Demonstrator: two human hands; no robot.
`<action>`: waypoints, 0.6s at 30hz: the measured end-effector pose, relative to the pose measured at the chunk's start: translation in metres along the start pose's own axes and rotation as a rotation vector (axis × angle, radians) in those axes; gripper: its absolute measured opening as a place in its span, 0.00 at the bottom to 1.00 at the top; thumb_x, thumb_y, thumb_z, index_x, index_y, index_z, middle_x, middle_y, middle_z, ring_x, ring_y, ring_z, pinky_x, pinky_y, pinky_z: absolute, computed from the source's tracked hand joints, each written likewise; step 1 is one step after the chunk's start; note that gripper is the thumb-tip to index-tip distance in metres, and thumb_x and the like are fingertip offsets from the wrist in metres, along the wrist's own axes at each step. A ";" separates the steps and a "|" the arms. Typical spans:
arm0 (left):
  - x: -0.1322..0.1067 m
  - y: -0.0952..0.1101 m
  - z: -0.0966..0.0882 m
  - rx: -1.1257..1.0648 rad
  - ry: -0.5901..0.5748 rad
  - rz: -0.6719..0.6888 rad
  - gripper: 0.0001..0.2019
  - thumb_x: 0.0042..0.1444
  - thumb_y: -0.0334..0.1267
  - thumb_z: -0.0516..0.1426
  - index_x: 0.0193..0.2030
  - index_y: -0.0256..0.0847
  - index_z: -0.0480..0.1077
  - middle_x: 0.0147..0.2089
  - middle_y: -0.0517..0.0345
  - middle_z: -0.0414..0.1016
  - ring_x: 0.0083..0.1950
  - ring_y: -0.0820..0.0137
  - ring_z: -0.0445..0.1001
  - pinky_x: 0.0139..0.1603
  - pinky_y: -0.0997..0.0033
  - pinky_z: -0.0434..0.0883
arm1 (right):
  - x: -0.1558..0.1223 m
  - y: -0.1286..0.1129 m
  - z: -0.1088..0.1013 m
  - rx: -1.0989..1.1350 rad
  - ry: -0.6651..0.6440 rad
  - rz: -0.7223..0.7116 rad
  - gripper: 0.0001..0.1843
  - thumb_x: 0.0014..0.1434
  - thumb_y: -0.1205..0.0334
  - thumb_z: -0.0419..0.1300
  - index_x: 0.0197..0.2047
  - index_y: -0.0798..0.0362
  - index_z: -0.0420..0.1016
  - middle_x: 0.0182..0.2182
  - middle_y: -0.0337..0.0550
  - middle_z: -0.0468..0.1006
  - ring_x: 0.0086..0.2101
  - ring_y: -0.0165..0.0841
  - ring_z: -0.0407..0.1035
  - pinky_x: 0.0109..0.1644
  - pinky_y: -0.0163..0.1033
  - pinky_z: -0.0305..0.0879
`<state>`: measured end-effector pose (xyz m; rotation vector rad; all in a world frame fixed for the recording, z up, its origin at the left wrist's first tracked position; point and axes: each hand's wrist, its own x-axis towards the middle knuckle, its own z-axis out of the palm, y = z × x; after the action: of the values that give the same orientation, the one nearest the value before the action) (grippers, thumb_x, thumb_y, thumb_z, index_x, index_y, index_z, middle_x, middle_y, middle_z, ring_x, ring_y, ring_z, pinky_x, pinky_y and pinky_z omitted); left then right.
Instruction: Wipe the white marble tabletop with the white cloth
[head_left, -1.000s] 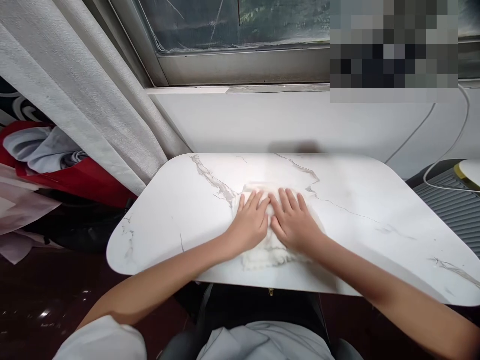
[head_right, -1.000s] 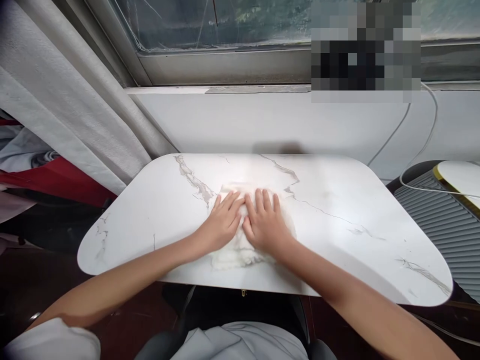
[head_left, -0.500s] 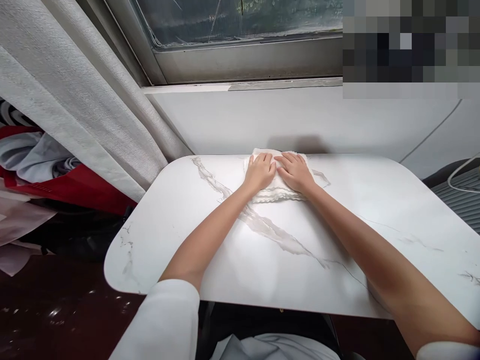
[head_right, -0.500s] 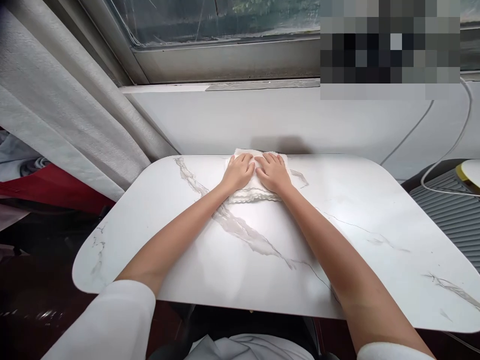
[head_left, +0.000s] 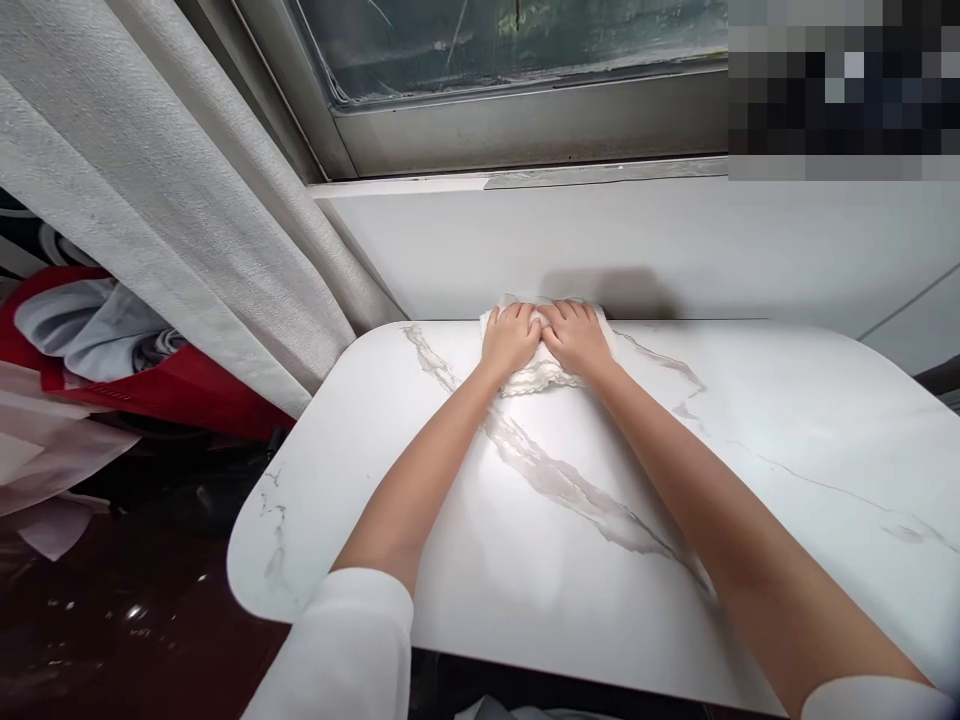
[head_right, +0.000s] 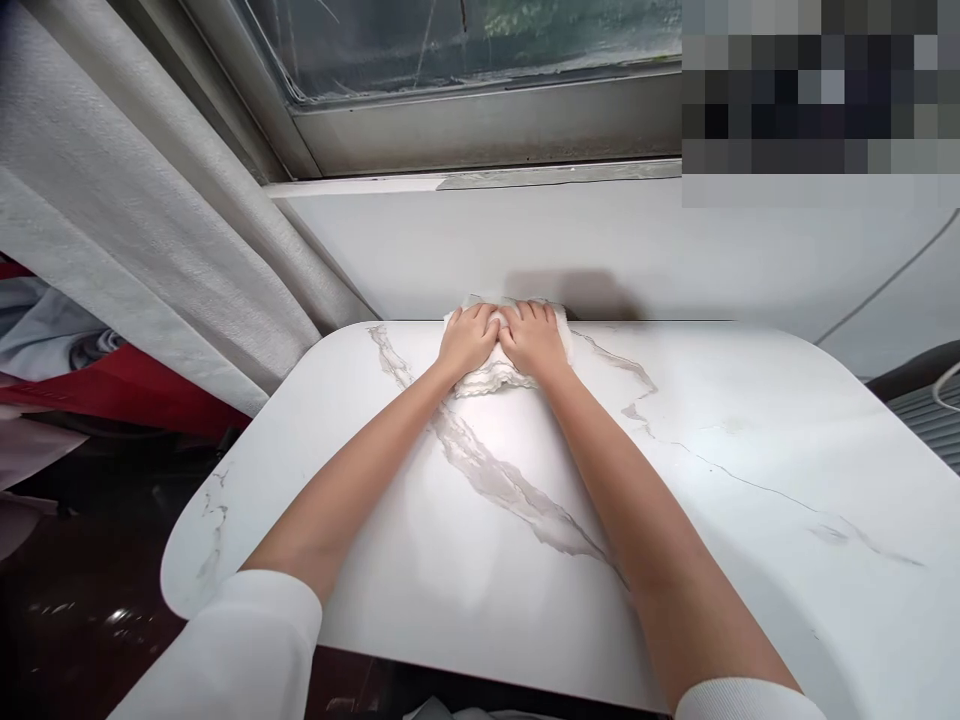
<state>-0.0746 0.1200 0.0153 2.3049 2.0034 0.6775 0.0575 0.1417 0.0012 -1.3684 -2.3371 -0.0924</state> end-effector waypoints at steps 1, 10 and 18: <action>-0.002 -0.006 -0.003 -0.002 -0.002 -0.012 0.17 0.68 0.35 0.42 0.57 0.41 0.66 0.60 0.51 0.72 0.62 0.65 0.66 0.70 0.57 0.51 | 0.002 -0.006 0.002 -0.005 -0.002 -0.008 0.24 0.66 0.62 0.40 0.58 0.53 0.68 0.55 0.53 0.72 0.56 0.45 0.61 0.63 0.51 0.49; -0.037 -0.040 -0.025 0.003 -0.018 -0.062 0.20 0.68 0.36 0.41 0.61 0.41 0.63 0.66 0.53 0.67 0.68 0.68 0.61 0.73 0.58 0.47 | -0.007 -0.057 0.012 0.007 -0.017 -0.031 0.26 0.67 0.61 0.40 0.64 0.57 0.65 0.64 0.56 0.64 0.64 0.49 0.54 0.66 0.57 0.46; -0.104 -0.035 -0.046 0.008 -0.055 0.040 0.20 0.68 0.37 0.41 0.62 0.40 0.62 0.67 0.54 0.65 0.70 0.70 0.58 0.74 0.59 0.46 | -0.075 -0.099 -0.013 0.072 -0.056 0.036 0.28 0.68 0.59 0.41 0.67 0.59 0.62 0.67 0.60 0.59 0.67 0.50 0.49 0.68 0.58 0.44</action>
<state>-0.1319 0.0156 0.0144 2.3473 1.9456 0.6014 0.0097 0.0258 -0.0012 -1.3942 -2.3366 0.0416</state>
